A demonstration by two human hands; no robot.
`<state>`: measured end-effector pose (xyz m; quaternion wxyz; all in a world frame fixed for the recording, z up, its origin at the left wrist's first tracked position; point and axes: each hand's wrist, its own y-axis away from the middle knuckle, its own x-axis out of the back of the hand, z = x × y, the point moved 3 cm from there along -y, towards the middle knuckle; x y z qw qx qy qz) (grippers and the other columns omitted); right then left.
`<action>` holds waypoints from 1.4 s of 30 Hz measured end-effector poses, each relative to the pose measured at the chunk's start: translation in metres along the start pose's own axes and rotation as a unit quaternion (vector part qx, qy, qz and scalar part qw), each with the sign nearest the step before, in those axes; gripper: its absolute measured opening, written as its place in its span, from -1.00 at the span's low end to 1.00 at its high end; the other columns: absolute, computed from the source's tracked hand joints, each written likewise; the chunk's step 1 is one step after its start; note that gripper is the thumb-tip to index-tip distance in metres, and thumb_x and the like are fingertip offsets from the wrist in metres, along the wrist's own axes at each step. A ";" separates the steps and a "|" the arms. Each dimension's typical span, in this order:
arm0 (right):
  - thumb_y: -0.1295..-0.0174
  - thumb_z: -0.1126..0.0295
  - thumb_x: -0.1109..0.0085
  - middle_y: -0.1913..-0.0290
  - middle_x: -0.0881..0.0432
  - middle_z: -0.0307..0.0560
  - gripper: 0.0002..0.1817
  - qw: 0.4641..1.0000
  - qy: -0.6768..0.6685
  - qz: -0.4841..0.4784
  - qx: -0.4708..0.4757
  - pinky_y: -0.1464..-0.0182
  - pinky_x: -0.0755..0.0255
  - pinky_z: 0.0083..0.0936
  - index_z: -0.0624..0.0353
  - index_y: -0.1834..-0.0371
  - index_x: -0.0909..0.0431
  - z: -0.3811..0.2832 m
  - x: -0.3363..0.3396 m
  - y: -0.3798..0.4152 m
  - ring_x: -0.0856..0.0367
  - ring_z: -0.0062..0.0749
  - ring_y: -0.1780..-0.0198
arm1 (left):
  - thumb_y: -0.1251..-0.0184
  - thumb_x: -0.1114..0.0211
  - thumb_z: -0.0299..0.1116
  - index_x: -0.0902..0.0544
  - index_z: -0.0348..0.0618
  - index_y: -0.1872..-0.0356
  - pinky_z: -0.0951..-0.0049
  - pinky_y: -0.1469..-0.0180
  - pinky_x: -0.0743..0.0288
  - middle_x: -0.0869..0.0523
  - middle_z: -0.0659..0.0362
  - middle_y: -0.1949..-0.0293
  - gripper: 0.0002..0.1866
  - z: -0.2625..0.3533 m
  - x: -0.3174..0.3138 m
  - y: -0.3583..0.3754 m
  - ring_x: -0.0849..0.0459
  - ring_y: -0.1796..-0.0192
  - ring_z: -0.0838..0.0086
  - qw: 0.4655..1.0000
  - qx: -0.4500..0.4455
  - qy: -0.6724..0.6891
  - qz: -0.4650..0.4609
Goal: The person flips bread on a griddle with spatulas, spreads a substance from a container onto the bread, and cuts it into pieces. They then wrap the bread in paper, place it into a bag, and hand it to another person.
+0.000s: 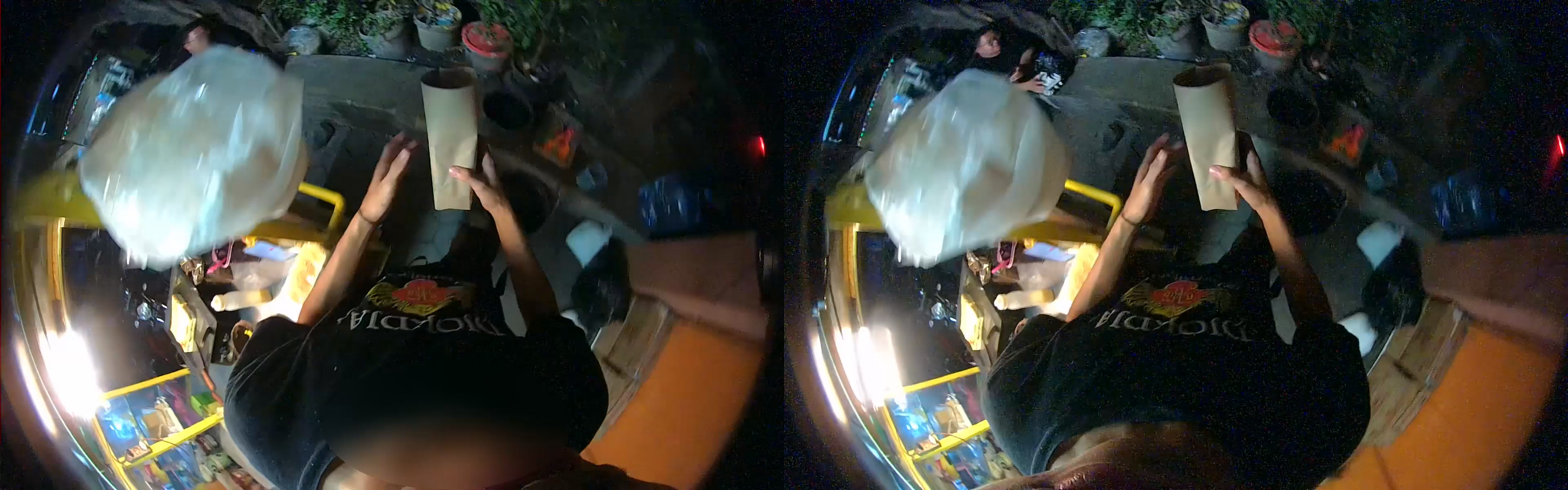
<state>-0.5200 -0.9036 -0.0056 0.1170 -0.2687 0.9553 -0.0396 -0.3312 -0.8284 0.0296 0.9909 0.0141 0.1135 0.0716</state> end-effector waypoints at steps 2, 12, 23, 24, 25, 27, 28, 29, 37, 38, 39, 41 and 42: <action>0.03 0.20 -0.45 -0.23 -0.34 0.09 -0.08 0.994 0.042 -0.031 0.095 -0.31 -0.23 -0.18 0.24 -0.37 -0.15 0.009 0.022 -0.080 -0.33 -0.15 -0.27 | -0.51 -0.15 -0.23 -0.27 -0.27 -0.39 0.35 -0.39 -0.22 -0.42 0.03 -0.33 -0.45 -0.006 0.033 -0.045 -0.37 -0.38 0.35 0.991 -0.017 -0.106 0.073; 0.01 0.18 -0.46 -0.12 -0.41 0.02 -0.20 0.958 -0.032 -0.284 0.038 -0.17 -0.36 -0.25 0.25 -0.25 -0.25 0.067 -0.069 -0.397 -0.44 -0.25 -0.13 | -0.28 -0.35 -0.28 -0.53 -0.38 -0.06 0.24 -0.08 -0.49 -0.67 -0.14 -0.01 -0.56 -0.049 0.218 -0.008 -0.65 -0.04 0.09 0.693 0.094 -0.521 0.490; 0.01 0.50 -0.40 -0.15 -0.43 -0.13 -0.31 0.968 -0.078 -0.239 0.026 -0.26 -0.30 -0.37 0.21 -0.22 -0.26 0.248 -0.314 -0.650 -0.41 -0.35 -0.18 | -0.31 -0.33 -0.04 -0.28 -0.37 -0.35 0.25 -0.04 -0.50 -0.64 -0.13 0.07 -0.24 -0.132 0.305 0.009 -0.65 0.04 0.16 0.584 0.218 -0.233 0.746; -0.01 0.53 -0.35 -0.18 -0.41 -0.06 -0.28 0.971 -0.041 -0.237 0.013 -0.27 -0.28 -0.34 0.23 -0.27 -0.22 0.260 -0.330 -0.671 -0.39 -0.31 -0.22 | -0.33 -0.31 0.00 -0.26 -0.35 -0.37 0.25 -0.05 -0.50 -0.64 -0.12 0.06 -0.22 -0.131 0.319 0.011 -0.64 0.04 0.16 0.557 0.232 -0.253 0.756; -0.03 0.55 -0.31 -0.22 -0.40 0.00 -0.25 0.971 -0.006 -0.238 0.006 -0.29 -0.26 -0.32 0.24 -0.33 -0.17 0.270 -0.352 -0.694 -0.37 -0.27 -0.25 | -0.33 -0.31 0.00 -0.26 -0.35 -0.37 0.25 -0.05 -0.50 -0.64 -0.12 0.06 -0.22 -0.146 0.339 0.018 -0.64 0.04 0.16 0.551 0.238 -0.246 0.761; -0.03 0.55 -0.31 -0.22 -0.39 0.04 -0.22 0.975 0.021 -0.219 -0.017 -0.29 -0.25 -0.30 0.25 -0.35 -0.14 0.298 -0.382 -0.734 -0.37 -0.24 -0.26 | -0.35 -0.28 0.02 -0.22 -0.33 -0.40 0.27 0.00 -0.51 -0.66 -0.08 0.11 -0.21 -0.183 0.359 0.036 -0.65 0.09 0.20 0.554 0.276 -0.168 0.767; 0.00 0.54 -0.32 -0.17 -0.36 0.02 -0.24 0.974 0.001 -0.225 -0.018 -0.28 -0.25 -0.29 0.24 -0.30 -0.14 0.307 -0.387 -0.745 -0.36 -0.24 -0.22 | -0.37 -0.26 0.03 -0.19 -0.33 -0.42 0.30 0.05 -0.53 -0.68 -0.04 0.17 -0.20 -0.181 0.351 0.037 -0.65 0.16 0.25 0.573 0.261 -0.087 0.772; 0.03 0.52 -0.33 -0.12 -0.33 0.01 -0.25 0.974 -0.022 -0.226 -0.014 -0.27 -0.25 -0.27 0.23 -0.25 -0.14 0.317 -0.401 -0.763 -0.35 -0.23 -0.19 | -0.37 -0.26 0.02 -0.26 -0.31 -0.36 0.32 0.14 -0.53 -0.67 0.01 0.23 -0.26 -0.176 0.354 0.034 -0.63 0.21 0.33 0.570 0.265 -0.089 0.772; 0.16 0.33 -0.56 -0.16 -0.44 0.15 -0.13 0.955 0.191 -0.226 -0.032 -0.23 -0.31 -0.24 0.27 -0.22 -0.22 0.460 -0.480 -0.915 -0.43 -0.13 -0.20 | -0.38 -0.27 -0.06 -0.48 -0.27 -0.08 0.31 0.20 -0.47 -0.60 0.07 0.23 -0.51 -0.090 0.390 -0.035 -0.58 0.22 0.37 0.552 0.429 -0.112 0.706; 0.18 0.30 -0.59 -0.12 -0.48 0.15 -0.14 0.957 0.161 -0.237 -0.055 -0.19 -0.35 -0.25 0.27 -0.18 -0.24 0.469 -0.488 -0.926 -0.47 -0.12 -0.17 | -0.38 -0.29 -0.06 -0.47 -0.28 -0.10 0.35 0.20 -0.47 -0.60 0.09 0.24 -0.50 -0.096 0.398 -0.039 -0.57 0.22 0.40 0.527 0.371 -0.165 0.747; 0.18 0.30 -0.59 -0.12 -0.48 0.15 -0.14 0.958 0.163 -0.223 -0.072 -0.19 -0.35 -0.25 0.27 -0.18 -0.24 0.492 -0.493 -0.934 -0.47 -0.12 -0.17 | -0.37 -0.30 -0.07 -0.47 -0.28 -0.11 0.40 0.20 -0.47 -0.60 0.11 0.25 -0.49 -0.094 0.409 -0.039 -0.56 0.22 0.44 0.505 0.311 -0.216 0.776; 0.17 0.37 -0.58 -0.03 -0.53 0.11 -0.15 0.958 0.166 -0.226 -0.052 -0.10 -0.41 -0.23 0.25 -0.17 -0.21 0.546 -0.514 -0.972 -0.54 -0.15 -0.04 | -0.36 -0.33 -0.11 -0.45 -0.30 -0.13 0.49 0.15 -0.49 -0.62 0.16 0.24 -0.49 -0.074 0.460 -0.054 -0.57 0.21 0.50 0.519 0.310 -0.116 0.788; 0.18 0.37 -0.59 -0.04 -0.51 0.09 -0.14 0.954 0.203 -0.212 -0.054 -0.13 -0.39 -0.24 0.25 -0.18 -0.21 0.556 -0.518 -0.977 -0.50 -0.16 -0.09 | -0.36 -0.33 -0.13 -0.45 -0.31 -0.12 0.53 0.17 -0.48 -0.61 0.19 0.26 -0.50 -0.085 0.478 -0.043 -0.57 0.24 0.53 0.531 0.362 -0.056 0.764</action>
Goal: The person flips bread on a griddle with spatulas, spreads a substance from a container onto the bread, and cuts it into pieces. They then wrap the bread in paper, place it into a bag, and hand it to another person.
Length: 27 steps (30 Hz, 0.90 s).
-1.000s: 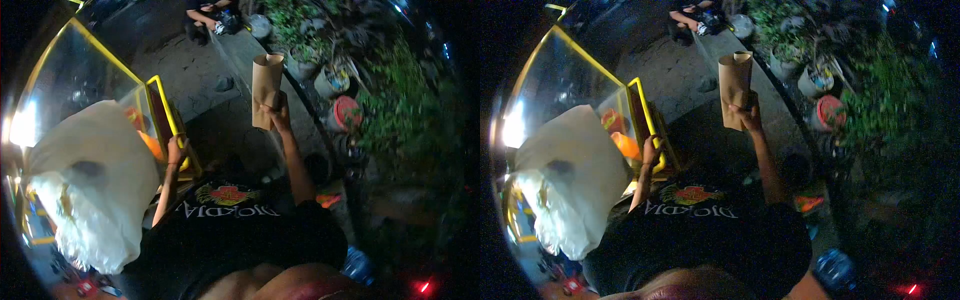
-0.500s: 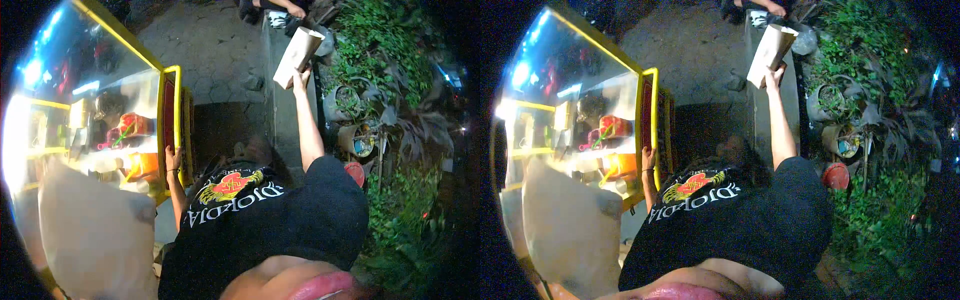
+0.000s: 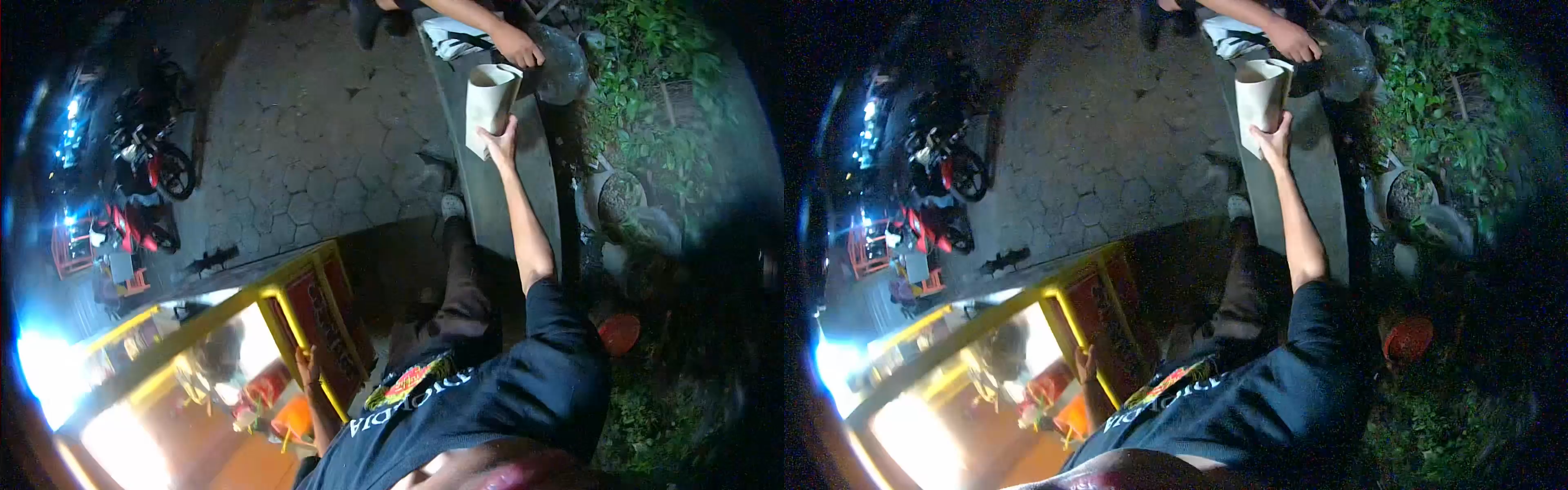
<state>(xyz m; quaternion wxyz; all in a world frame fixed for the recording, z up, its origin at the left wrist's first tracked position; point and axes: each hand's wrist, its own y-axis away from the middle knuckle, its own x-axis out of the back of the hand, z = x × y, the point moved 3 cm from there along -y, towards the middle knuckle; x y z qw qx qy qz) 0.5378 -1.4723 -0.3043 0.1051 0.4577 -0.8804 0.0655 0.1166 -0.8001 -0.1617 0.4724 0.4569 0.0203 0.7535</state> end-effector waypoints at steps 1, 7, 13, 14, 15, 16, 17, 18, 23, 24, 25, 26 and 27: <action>0.19 0.36 -0.59 -0.06 -0.49 0.13 -0.14 0.999 -0.010 0.010 -0.042 -0.15 -0.37 -0.24 0.25 -0.18 -0.22 0.020 -0.011 -0.015 -0.47 -0.13 -0.13 | -0.36 -0.34 -0.15 -0.45 -0.31 -0.11 0.56 0.19 -0.47 -0.61 0.21 0.28 -0.51 -0.002 0.007 -0.027 -0.56 0.27 0.56 0.996 0.073 -0.022 -0.041; 0.18 0.28 -0.60 -0.09 -0.48 0.14 -0.14 0.999 0.030 0.007 -0.045 -0.19 -0.34 -0.22 0.29 -0.17 -0.24 0.119 -0.051 -0.089 -0.48 -0.07 -0.12 | -0.23 -0.43 -0.17 -0.41 -0.18 0.06 0.49 0.34 -0.40 -0.48 0.22 0.31 -0.55 -0.008 0.001 -0.056 -0.43 0.33 0.55 0.994 0.054 -0.079 0.045; 0.12 0.28 -0.56 -0.12 -0.44 0.21 -0.10 1.000 0.014 -0.018 -0.015 -0.19 -0.35 -0.17 0.25 -0.24 -0.15 0.144 -0.088 -0.139 -0.45 -0.06 -0.17 | -0.17 -0.46 -0.23 -0.33 -0.10 0.03 0.46 0.40 -0.40 -0.45 0.22 0.35 -0.50 0.016 -0.001 -0.060 -0.41 0.38 0.53 0.955 0.226 -0.175 0.079; 0.10 0.26 -0.56 -0.12 -0.45 0.20 -0.09 0.999 0.031 -0.016 0.002 -0.19 -0.36 -0.18 0.26 -0.26 -0.16 0.150 -0.094 -0.145 -0.46 -0.04 -0.16 | -0.17 -0.46 -0.21 -0.32 -0.12 0.04 0.43 0.39 -0.40 -0.44 0.22 0.35 -0.48 0.011 0.001 -0.059 -0.40 0.38 0.52 0.957 0.204 -0.192 0.078; 0.10 0.26 -0.56 -0.12 -0.45 0.20 -0.09 0.999 0.031 -0.017 0.000 -0.19 -0.36 -0.18 0.26 -0.26 -0.16 0.157 -0.100 -0.150 -0.46 -0.04 -0.16 | -0.16 -0.46 -0.18 -0.31 -0.13 0.04 0.40 0.38 -0.40 -0.44 0.21 0.34 -0.47 0.008 0.002 -0.058 -0.40 0.37 0.51 0.958 0.182 -0.210 0.078; 0.10 0.24 -0.56 -0.12 -0.45 0.19 -0.09 0.999 0.039 0.000 0.008 -0.19 -0.36 -0.18 0.26 -0.27 -0.16 0.161 -0.105 -0.154 -0.46 -0.04 -0.16 | -0.16 -0.46 -0.15 -0.30 -0.14 0.04 0.37 0.37 -0.40 -0.43 0.21 0.34 -0.45 0.012 -0.002 -0.057 -0.40 0.36 0.50 0.958 0.159 -0.226 0.076; 0.10 0.23 -0.56 -0.11 -0.46 0.18 -0.08 0.999 0.046 0.017 0.015 -0.19 -0.36 -0.19 0.26 -0.28 -0.17 0.164 -0.109 -0.155 -0.46 -0.03 -0.16 | -0.15 -0.46 -0.12 -0.29 -0.15 0.05 0.34 0.36 -0.40 -0.43 0.20 0.34 -0.43 0.014 -0.007 -0.058 -0.39 0.36 0.49 0.958 0.136 -0.243 0.075; 0.13 0.20 -0.58 -0.20 -0.44 0.19 -0.06 0.999 0.013 -0.012 -0.039 -0.24 -0.32 -0.20 0.23 -0.29 -0.19 0.163 -0.109 -0.156 -0.44 -0.04 -0.22 | -0.15 -0.46 -0.12 -0.29 -0.15 0.05 0.34 0.36 -0.40 -0.43 0.20 0.34 -0.43 0.024 -0.014 -0.057 -0.39 0.36 0.49 0.956 0.140 -0.246 0.077; 0.11 0.21 -0.58 -0.20 -0.44 0.18 -0.05 1.000 0.021 -0.006 -0.015 -0.25 -0.31 -0.20 0.25 -0.30 -0.16 0.170 -0.112 -0.153 -0.45 -0.04 -0.22 | 0.02 -0.49 0.14 -0.32 -0.24 -0.14 0.12 0.07 -0.58 -0.58 -0.02 0.12 -0.14 0.024 -0.021 -0.058 -0.64 0.09 0.12 0.745 0.184 -0.612 0.192; 0.10 0.22 -0.57 -0.19 -0.44 0.17 -0.07 1.000 0.013 -0.001 -0.008 -0.25 -0.31 -0.21 0.26 -0.29 -0.17 0.165 -0.109 -0.154 -0.45 -0.05 -0.22 | 0.09 -0.48 0.22 -0.26 -0.28 -0.26 -0.02 -0.16 -0.51 -0.54 -0.18 -0.08 0.01 -0.005 -0.014 -0.067 -0.57 -0.12 -0.08 0.761 0.288 -0.554 0.178; 0.09 0.24 -0.56 -0.19 -0.45 0.17 -0.08 1.000 0.006 0.001 -0.002 -0.25 -0.32 -0.21 0.28 -0.29 -0.17 0.163 -0.107 -0.151 -0.45 -0.06 -0.21 | -0.01 -0.45 0.11 -0.31 -0.28 -0.25 0.05 -0.16 -0.51 -0.54 -0.14 -0.09 -0.11 0.027 -0.053 -0.073 -0.57 -0.13 -0.03 0.840 0.140 -0.502 0.149; 0.10 0.23 -0.57 -0.19 -0.43 0.19 -0.07 1.000 0.022 -0.008 -0.005 -0.23 -0.33 -0.19 0.29 -0.28 -0.17 0.169 -0.106 -0.153 -0.44 -0.02 -0.22 | -0.12 -0.42 0.01 -0.35 -0.28 -0.25 0.12 -0.17 -0.51 -0.54 -0.10 -0.11 -0.22 0.112 -0.120 -0.072 -0.57 -0.13 0.03 0.908 -0.014 -0.411 0.080; 0.11 0.21 -0.58 -0.19 -0.41 0.22 -0.07 0.999 0.038 -0.020 -0.009 -0.22 -0.34 -0.16 0.30 -0.26 -0.18 0.175 -0.103 -0.152 -0.43 0.02 -0.22 | -0.22 -0.39 -0.09 -0.40 -0.27 -0.24 0.19 -0.18 -0.51 -0.54 -0.06 -0.12 -0.34 0.219 -0.196 -0.067 -0.57 -0.14 0.08 0.937 -0.135 -0.322 -0.013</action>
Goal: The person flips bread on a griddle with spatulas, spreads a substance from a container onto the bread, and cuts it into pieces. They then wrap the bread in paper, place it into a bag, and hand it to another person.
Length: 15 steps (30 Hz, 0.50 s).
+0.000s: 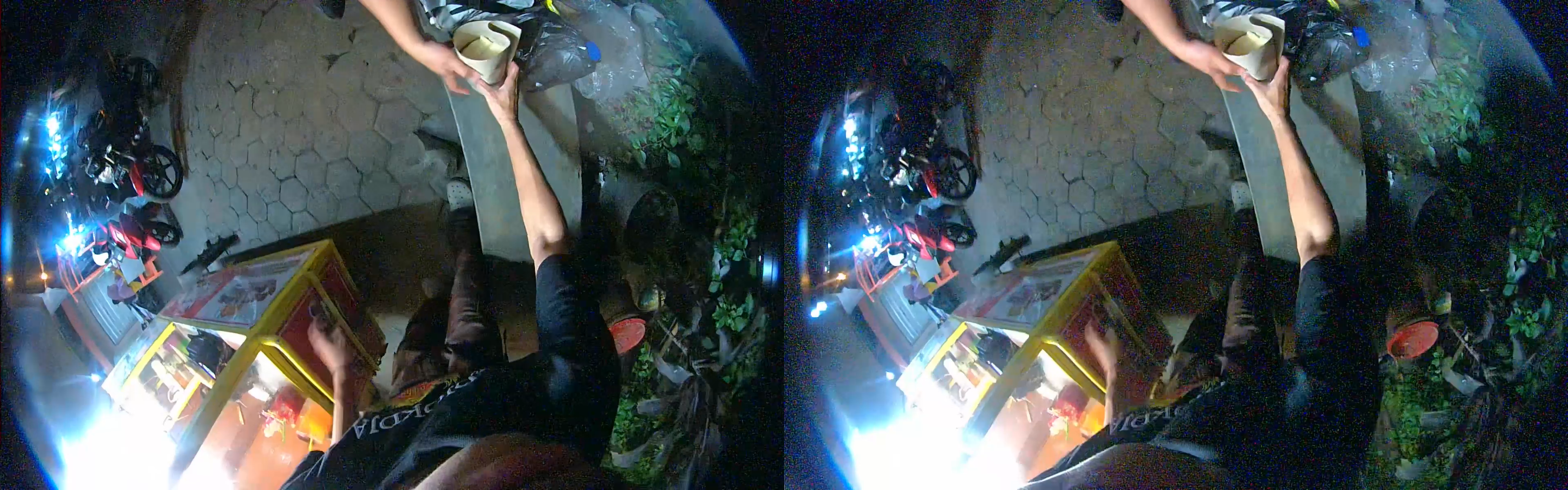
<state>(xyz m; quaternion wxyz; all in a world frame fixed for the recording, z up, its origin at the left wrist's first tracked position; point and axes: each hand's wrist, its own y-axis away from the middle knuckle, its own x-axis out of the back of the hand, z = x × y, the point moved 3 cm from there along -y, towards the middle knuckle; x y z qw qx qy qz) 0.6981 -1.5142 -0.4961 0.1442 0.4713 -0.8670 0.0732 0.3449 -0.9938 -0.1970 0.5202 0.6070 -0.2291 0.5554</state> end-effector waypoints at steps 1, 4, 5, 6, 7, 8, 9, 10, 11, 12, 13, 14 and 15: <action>0.12 0.22 -0.57 -0.16 -0.43 0.24 -0.09 1.000 -0.011 -0.010 -0.003 -0.21 -0.34 -0.16 0.33 -0.25 -0.20 -0.007 0.004 0.000 -0.44 0.03 -0.21 | -0.40 -0.21 -0.31 -0.45 -0.25 -0.24 0.28 -0.17 -0.50 -0.60 -0.01 -0.04 -0.56 0.075 -0.025 -0.006 -0.61 -0.09 0.20 0.993 -0.048 0.105 -0.033; 0.12 0.23 -0.57 -0.15 -0.45 0.28 -0.10 0.999 -0.014 -0.033 -0.002 -0.20 -0.35 -0.17 0.35 -0.24 -0.21 0.009 0.005 -0.002 -0.45 0.05 -0.20 | -0.48 0.10 0.25 -0.48 -0.20 -0.21 0.30 0.07 -0.61 -0.63 0.15 0.27 -0.32 0.234 -0.125 -0.050 -0.66 0.21 0.40 0.642 0.118 0.618 -0.438; 0.14 0.25 -0.56 -0.16 -0.45 0.31 -0.09 0.999 0.013 -0.030 -0.004 -0.21 -0.35 -0.18 0.39 -0.24 -0.22 -0.011 0.011 0.000 -0.46 0.05 -0.19 | -0.41 0.18 0.39 -0.60 -0.06 0.10 0.42 0.38 -0.54 -0.57 0.25 0.52 -0.31 0.279 -0.150 -0.070 -0.56 0.51 0.51 0.533 0.192 0.650 -0.506; 0.14 0.25 -0.56 -0.16 -0.45 0.31 -0.09 0.999 0.018 -0.030 0.000 -0.21 -0.35 -0.18 0.39 -0.24 -0.22 -0.009 0.012 0.001 -0.46 0.05 -0.19 | -0.32 0.19 0.49 -0.54 0.02 0.41 0.60 0.60 -0.27 -0.49 0.35 0.65 -0.29 0.314 -0.173 -0.090 -0.40 0.66 0.65 0.447 0.173 0.658 -0.581; 0.11 0.27 -0.54 -0.16 -0.46 0.26 -0.10 0.999 0.035 -0.033 0.008 -0.18 -0.38 -0.21 0.36 -0.26 -0.19 0.004 0.010 -0.001 -0.47 -0.02 -0.19 | -0.30 0.19 0.51 -0.46 0.04 0.51 0.65 0.65 -0.07 -0.38 0.40 0.70 -0.29 0.353 -0.189 -0.108 -0.25 0.71 0.70 0.487 0.187 0.656 -0.545; 0.08 0.28 -0.52 -0.17 -0.47 0.22 -0.10 0.998 0.053 -0.036 0.014 -0.16 -0.40 -0.24 0.33 -0.29 -0.17 0.014 0.010 -0.004 -0.49 -0.08 -0.19 | -0.31 0.21 0.51 -0.45 0.05 0.53 0.59 0.69 -0.03 -0.30 0.43 0.71 -0.29 0.366 -0.232 -0.130 -0.16 0.73 0.68 0.334 0.160 0.667 -0.647; 0.08 0.26 -0.52 -0.20 -0.46 0.23 -0.05 0.996 0.073 -0.059 -0.012 -0.17 -0.41 -0.27 0.34 -0.33 -0.13 0.025 0.011 -0.010 -0.48 -0.11 -0.21 | -0.33 0.21 0.49 -0.53 -0.01 0.47 0.55 0.70 0.00 -0.24 0.42 0.72 -0.26 0.380 -0.246 -0.140 -0.09 0.74 0.66 0.393 0.181 0.633 -0.642; 0.08 0.26 -0.52 -0.20 -0.46 0.23 -0.05 0.995 0.077 -0.063 -0.011 -0.17 -0.41 -0.27 0.34 -0.33 -0.13 0.038 0.012 -0.010 -0.48 -0.11 -0.21 | -0.33 0.21 0.49 -0.53 -0.01 0.47 0.55 0.70 0.00 -0.24 0.42 0.72 -0.26 0.388 -0.234 -0.130 -0.09 0.74 0.66 0.388 0.182 0.637 -0.641; 0.08 0.25 -0.53 -0.21 -0.46 0.22 -0.04 0.992 0.098 -0.074 -0.007 -0.18 -0.42 -0.27 0.34 -0.34 -0.13 0.052 0.012 -0.013 -0.48 -0.12 -0.22 | -0.35 0.21 0.47 -0.58 -0.05 0.39 0.54 0.70 0.01 -0.26 0.40 0.72 -0.25 0.404 -0.208 -0.125 -0.09 0.74 0.66 0.549 0.089 0.542 -0.630; 0.08 0.25 -0.53 -0.22 -0.46 0.22 -0.03 0.990 0.114 -0.080 -0.001 -0.18 -0.42 -0.27 0.33 -0.35 -0.12 0.057 0.011 -0.019 -0.48 -0.12 -0.23 | -0.37 0.21 0.45 -0.64 -0.09 0.31 0.54 0.70 0.02 -0.28 0.38 0.72 -0.23 0.413 -0.190 -0.129 -0.08 0.75 0.66 0.692 -0.011 0.421 -0.587; 0.11 0.26 -0.56 -0.21 -0.48 0.19 -0.01 0.991 0.104 -0.085 -0.011 -0.19 -0.43 -0.26 0.32 -0.35 -0.12 0.061 0.009 -0.019 -0.49 -0.12 -0.22 | -0.44 0.23 0.37 -0.68 -0.21 0.18 0.46 0.59 -0.25 -0.42 0.28 0.67 -0.21 0.400 -0.179 -0.133 -0.30 0.69 0.55 0.748 -0.170 0.322 -0.555; 0.13 0.27 -0.59 -0.19 -0.51 0.16 -0.02 0.992 0.085 -0.094 -0.002 -0.20 -0.43 -0.25 0.31 -0.34 -0.16 0.064 0.007 -0.021 -0.51 -0.12 -0.19 | -0.44 0.23 0.37 -0.68 -0.21 0.18 0.46 0.59 -0.25 -0.42 0.28 0.67 -0.21 0.378 -0.169 -0.132 -0.30 0.69 0.55 0.753 -0.167 0.319 -0.551; 0.15 0.27 -0.60 -0.18 -0.52 0.14 -0.04 0.995 0.048 -0.084 0.011 -0.20 -0.42 -0.24 0.30 -0.32 -0.20 0.056 0.012 -0.015 -0.51 -0.13 -0.19 | -0.48 0.20 0.30 -0.68 -0.24 0.19 0.38 0.45 -0.37 -0.52 0.20 0.61 -0.25 0.354 -0.139 -0.122 -0.43 0.58 0.46 0.810 -0.189 0.255 -0.492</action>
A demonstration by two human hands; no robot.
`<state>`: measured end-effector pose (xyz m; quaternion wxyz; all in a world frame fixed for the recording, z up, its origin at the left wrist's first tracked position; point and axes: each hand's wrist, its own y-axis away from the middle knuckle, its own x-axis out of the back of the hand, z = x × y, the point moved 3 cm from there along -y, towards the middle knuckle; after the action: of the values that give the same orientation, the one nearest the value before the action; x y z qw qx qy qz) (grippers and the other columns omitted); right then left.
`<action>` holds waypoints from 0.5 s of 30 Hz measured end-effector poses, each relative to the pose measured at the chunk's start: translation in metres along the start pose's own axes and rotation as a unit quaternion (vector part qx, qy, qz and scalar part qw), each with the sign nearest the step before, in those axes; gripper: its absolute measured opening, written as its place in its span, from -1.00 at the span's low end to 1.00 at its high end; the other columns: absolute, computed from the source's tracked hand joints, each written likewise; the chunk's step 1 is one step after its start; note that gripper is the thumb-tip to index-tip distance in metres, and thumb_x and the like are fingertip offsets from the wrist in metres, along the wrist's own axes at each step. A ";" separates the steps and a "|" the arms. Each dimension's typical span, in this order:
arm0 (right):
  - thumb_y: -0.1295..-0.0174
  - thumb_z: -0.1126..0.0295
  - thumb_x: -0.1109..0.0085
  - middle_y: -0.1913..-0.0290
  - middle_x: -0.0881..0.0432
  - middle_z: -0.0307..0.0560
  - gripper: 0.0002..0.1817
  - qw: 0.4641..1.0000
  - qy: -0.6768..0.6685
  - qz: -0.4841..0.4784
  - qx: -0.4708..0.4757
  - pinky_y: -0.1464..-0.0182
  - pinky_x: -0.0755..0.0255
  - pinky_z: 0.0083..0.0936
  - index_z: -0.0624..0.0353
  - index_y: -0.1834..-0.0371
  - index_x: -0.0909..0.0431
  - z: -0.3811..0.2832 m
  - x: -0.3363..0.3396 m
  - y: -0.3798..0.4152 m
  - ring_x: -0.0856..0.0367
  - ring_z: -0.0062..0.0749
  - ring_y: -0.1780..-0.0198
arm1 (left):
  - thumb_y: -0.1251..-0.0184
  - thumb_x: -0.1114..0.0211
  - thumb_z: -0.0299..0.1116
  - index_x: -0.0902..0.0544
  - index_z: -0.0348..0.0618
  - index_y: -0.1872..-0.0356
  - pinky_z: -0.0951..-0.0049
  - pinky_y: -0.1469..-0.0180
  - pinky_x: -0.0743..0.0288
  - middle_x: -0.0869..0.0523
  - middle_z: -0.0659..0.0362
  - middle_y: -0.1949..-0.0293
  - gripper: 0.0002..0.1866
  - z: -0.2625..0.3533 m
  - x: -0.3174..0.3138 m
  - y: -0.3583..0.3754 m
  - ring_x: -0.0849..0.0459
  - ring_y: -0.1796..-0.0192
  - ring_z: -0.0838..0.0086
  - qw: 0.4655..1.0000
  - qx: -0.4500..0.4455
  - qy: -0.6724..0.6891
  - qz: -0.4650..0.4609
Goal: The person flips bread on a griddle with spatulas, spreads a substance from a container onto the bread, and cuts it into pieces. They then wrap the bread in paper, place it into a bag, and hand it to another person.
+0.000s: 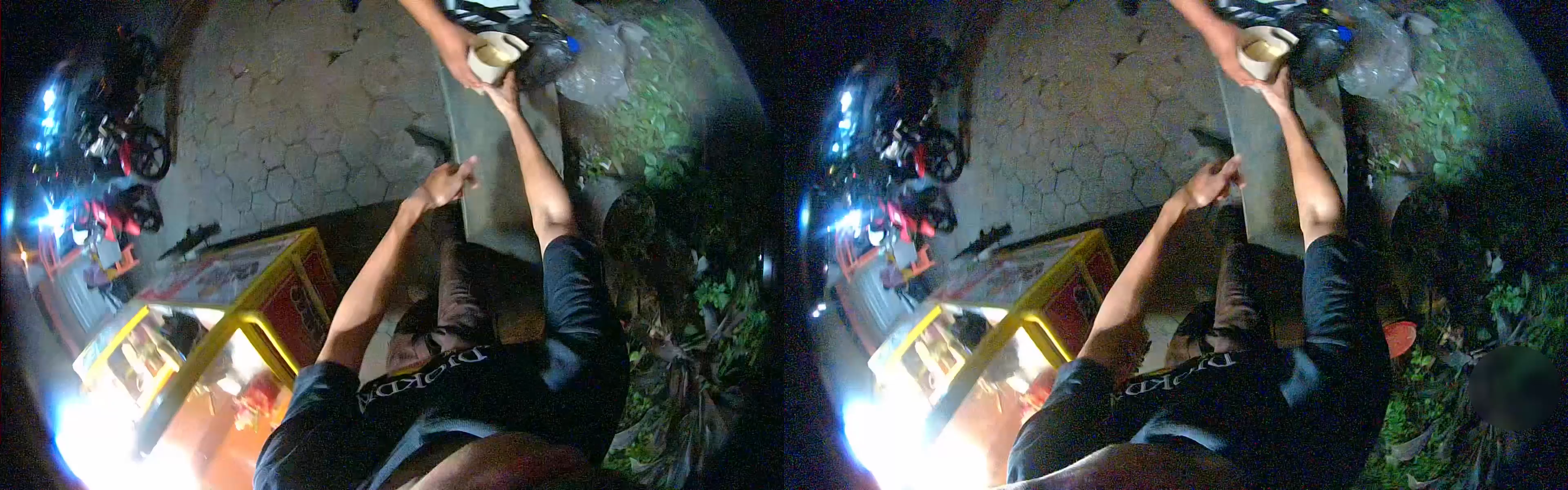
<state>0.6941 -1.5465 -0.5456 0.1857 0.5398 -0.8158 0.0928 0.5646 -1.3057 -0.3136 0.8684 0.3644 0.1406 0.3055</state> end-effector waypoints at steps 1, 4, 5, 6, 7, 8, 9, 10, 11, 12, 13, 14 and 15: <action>0.16 0.27 -0.61 -0.17 -0.53 0.12 -0.06 0.999 -0.039 0.003 0.021 -0.21 -0.42 -0.24 0.29 -0.30 -0.24 -0.010 0.001 0.003 -0.51 -0.14 -0.19 | -0.51 0.17 0.23 -0.68 -0.27 0.20 0.29 0.30 -0.48 -0.62 0.12 0.55 -0.30 -0.003 0.008 0.038 -0.55 0.47 0.36 0.994 0.011 -0.084 0.066; 0.19 0.18 -0.63 -0.22 -0.52 0.07 -0.04 0.993 0.024 -0.097 -0.057 -0.26 -0.38 -0.27 0.27 -0.31 -0.31 -0.040 0.013 0.006 -0.49 -0.18 -0.25 | -0.48 0.07 0.21 -0.68 -0.31 0.17 0.11 0.05 -0.48 -0.70 -0.04 0.38 -0.33 -0.130 0.017 0.121 -0.66 0.25 0.10 0.979 0.033 -0.104 0.174; 0.16 0.15 -0.60 -0.25 -0.51 0.08 -0.04 0.994 -0.098 -0.036 0.015 -0.29 -0.35 -0.29 0.28 -0.34 -0.31 -0.060 0.013 0.019 -0.48 -0.16 -0.27 | -0.47 0.04 0.19 -0.69 -0.30 0.18 0.09 0.02 -0.48 -0.71 -0.09 0.33 -0.35 -0.150 0.015 0.164 -0.68 0.21 0.03 0.970 0.065 -0.121 0.202; 0.13 0.17 -0.58 -0.26 -0.50 0.08 -0.07 0.997 -0.006 -0.008 0.074 -0.32 -0.32 -0.29 0.30 -0.33 -0.32 -0.030 0.008 0.010 -0.48 -0.16 -0.27 | -0.47 0.02 0.17 -0.70 -0.27 0.16 0.08 -0.01 -0.48 -0.72 -0.11 0.27 -0.38 -0.171 0.014 0.205 -0.68 0.16 -0.01 0.962 0.142 -0.162 0.169; 0.11 0.20 -0.56 -0.24 -0.51 0.09 -0.14 0.999 -0.021 -0.025 0.016 -0.34 -0.30 -0.28 0.30 -0.29 -0.37 -0.064 0.019 0.023 -0.48 -0.16 -0.26 | -0.47 0.00 0.14 -0.71 -0.25 0.13 0.07 -0.04 -0.48 -0.73 -0.13 0.21 -0.41 -0.195 0.008 0.250 -0.68 0.11 -0.05 0.947 0.218 -0.192 0.134; -0.01 0.27 -0.47 -0.21 -0.54 0.08 -0.29 0.996 -0.051 -0.032 0.060 -0.30 -0.33 -0.28 0.29 -0.26 -0.43 -0.057 0.021 0.026 -0.49 -0.17 -0.23 | -0.47 0.00 0.12 -0.71 -0.25 0.12 0.08 -0.05 -0.49 -0.73 -0.13 0.20 -0.43 -0.263 -0.007 0.287 -0.68 0.10 -0.03 0.948 0.186 -0.181 0.184; -0.13 0.35 -0.35 -0.19 -0.56 0.05 -0.43 0.995 -0.054 -0.085 0.005 -0.25 -0.37 -0.31 0.25 -0.24 -0.49 -0.017 0.012 0.005 -0.51 -0.19 -0.21 | -0.47 -0.01 0.10 -0.71 -0.25 0.11 0.09 -0.05 -0.50 -0.73 -0.13 0.19 -0.44 -0.325 -0.029 0.318 -0.69 0.09 0.00 0.941 0.161 -0.169 0.245; -0.18 0.41 -0.27 -0.18 -0.57 0.01 -0.48 0.945 0.075 -0.202 0.248 -0.21 -0.40 -0.34 0.22 -0.25 -0.49 -0.010 0.021 0.003 -0.54 -0.22 -0.15 | -0.46 -0.03 0.10 -0.71 -0.24 0.12 0.10 -0.03 -0.51 -0.74 -0.11 0.19 -0.45 -0.341 -0.047 0.356 -0.69 0.09 0.01 0.933 0.207 -0.146 0.256; -0.14 0.33 -0.31 -0.21 -0.54 0.06 -0.37 0.970 0.061 -0.189 0.141 -0.15 -0.45 -0.31 0.24 -0.31 -0.41 0.029 0.009 -0.010 -0.54 -0.17 -0.12 | -0.45 -0.04 0.10 -0.71 -0.24 0.13 0.10 -0.02 -0.52 -0.74 -0.10 0.18 -0.46 -0.351 -0.064 0.400 -0.70 0.09 0.03 0.924 0.255 -0.115 0.261; -0.11 0.24 -0.35 -0.24 -0.50 0.12 -0.26 0.985 0.041 -0.166 0.034 -0.08 -0.49 -0.28 0.26 -0.36 -0.32 0.063 -0.001 -0.018 -0.54 -0.11 -0.09 | -0.43 -0.06 0.12 -0.71 -0.24 0.15 0.09 0.03 -0.52 -0.74 -0.10 0.21 -0.45 -0.352 -0.090 0.439 -0.70 0.10 0.05 0.921 0.245 0.000 0.302; -0.01 0.19 -0.42 -0.26 -0.47 0.18 -0.15 0.995 -0.023 -0.076 -0.061 -0.01 -0.53 -0.24 0.29 -0.38 -0.28 -0.020 0.008 0.040 -0.52 -0.06 -0.12 | -0.42 -0.07 0.12 -0.71 -0.24 0.21 0.09 0.09 -0.50 -0.73 -0.09 0.26 -0.45 -0.387 -0.120 0.462 -0.69 0.17 0.08 0.883 0.282 -0.017 0.375; 0.06 0.23 -0.43 -0.22 -0.47 0.21 -0.14 0.993 -0.020 -0.100 -0.056 0.10 -0.57 -0.24 0.32 -0.34 -0.30 -0.001 -0.003 0.037 -0.57 -0.07 -0.01 | -0.42 -0.06 0.11 -0.70 -0.26 0.24 0.09 0.10 -0.50 -0.72 -0.09 0.30 -0.46 -0.399 -0.148 0.485 -0.67 0.20 0.08 0.870 0.294 0.018 0.395; 0.00 0.31 -0.32 -0.07 -0.57 0.24 -0.28 0.989 0.120 -0.074 0.045 0.27 -0.57 -0.24 0.35 -0.27 -0.36 -0.054 -0.010 0.093 -0.63 -0.09 0.19 | -0.43 -0.06 0.09 -0.68 -0.27 0.28 0.08 0.12 -0.49 -0.70 -0.09 0.35 -0.46 -0.417 -0.181 0.506 -0.65 0.24 0.07 0.857 0.300 0.053 0.416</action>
<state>0.6231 -1.4820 -0.4957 0.2646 0.5911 -0.7405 0.1796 0.0135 -0.9149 -0.2353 0.5003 0.6154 0.1067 0.5996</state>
